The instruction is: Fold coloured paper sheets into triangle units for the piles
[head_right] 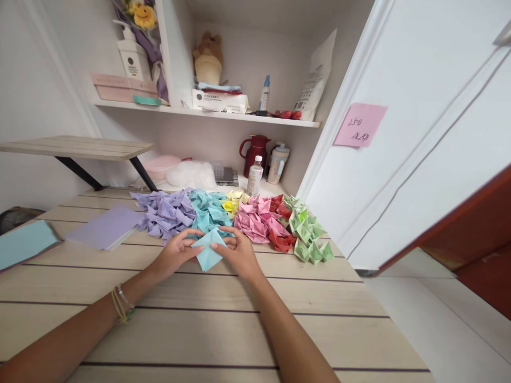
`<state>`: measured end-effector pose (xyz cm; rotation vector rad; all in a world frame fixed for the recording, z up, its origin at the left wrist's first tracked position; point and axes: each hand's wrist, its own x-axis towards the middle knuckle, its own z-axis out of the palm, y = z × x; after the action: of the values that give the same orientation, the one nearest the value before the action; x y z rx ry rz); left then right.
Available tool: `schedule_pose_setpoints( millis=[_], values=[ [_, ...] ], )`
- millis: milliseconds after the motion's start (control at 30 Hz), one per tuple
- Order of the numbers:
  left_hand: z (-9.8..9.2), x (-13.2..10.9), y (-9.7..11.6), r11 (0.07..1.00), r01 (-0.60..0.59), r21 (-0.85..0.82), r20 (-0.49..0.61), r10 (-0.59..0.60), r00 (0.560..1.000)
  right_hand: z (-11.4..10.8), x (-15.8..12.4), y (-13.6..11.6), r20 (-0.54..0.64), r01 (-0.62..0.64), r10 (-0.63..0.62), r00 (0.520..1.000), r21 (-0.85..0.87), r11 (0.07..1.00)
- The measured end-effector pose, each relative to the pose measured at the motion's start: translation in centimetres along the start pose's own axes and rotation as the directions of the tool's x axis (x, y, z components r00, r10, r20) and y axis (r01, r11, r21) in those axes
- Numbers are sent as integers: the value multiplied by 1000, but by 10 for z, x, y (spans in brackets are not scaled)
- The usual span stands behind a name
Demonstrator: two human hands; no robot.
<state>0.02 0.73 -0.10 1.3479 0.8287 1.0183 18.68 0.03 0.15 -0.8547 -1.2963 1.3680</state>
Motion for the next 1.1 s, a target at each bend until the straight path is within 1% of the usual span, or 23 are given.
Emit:
schedule_pose_setpoints(
  millis=[100,200,300,400,500,600,667,700,767,800,867,933,1000,1100],
  values=[
    [-2,1,0,1000,-2,-29,-36,1,999,0,-1,-5,28,61,-59,998,-51,997],
    [-2,2,2,999,-5,-39,-57,3,998,0,0,-6,-5,71,-72,997,-121,990],
    [-2,2,3,997,-34,-66,-80,28,996,-1,1,-3,-50,51,-56,997,-92,994],
    [-2,3,1,993,-90,-71,-101,83,991,-2,2,1,-100,72,-75,992,-30,997],
    [-4,3,-1,991,-133,12,-124,133,983,-1,2,2,-91,110,-118,989,-88,990],
    [-5,2,-2,987,-117,114,-123,131,984,0,1,2,-34,94,-105,994,-229,969],
    [-4,1,-2,986,-90,137,-103,104,989,0,0,1,-23,105,-120,992,-352,930],
    [-4,1,-2,985,-86,150,-93,101,990,-1,-1,1,-24,129,-153,988,-428,894],
    [-2,-1,-1,963,-119,243,-89,145,985,-2,-1,0,2,211,-257,966,-580,787],
    [-1,-2,0,932,-152,329,-90,191,978,-3,-2,0,36,258,-308,951,-640,724],
    [0,-4,3,826,-227,515,-80,310,947,-4,-1,0,128,344,-368,921,-712,612],
    [1,-5,6,725,-281,629,-51,399,916,-6,-1,1,201,397,-382,902,-737,548],
    [1,-5,8,689,-306,657,-33,432,901,-7,0,1,223,409,-379,898,-739,535],
    [-1,-4,9,702,-318,638,-34,438,898,-7,0,-1,230,414,-362,903,-687,597]
  ],
)
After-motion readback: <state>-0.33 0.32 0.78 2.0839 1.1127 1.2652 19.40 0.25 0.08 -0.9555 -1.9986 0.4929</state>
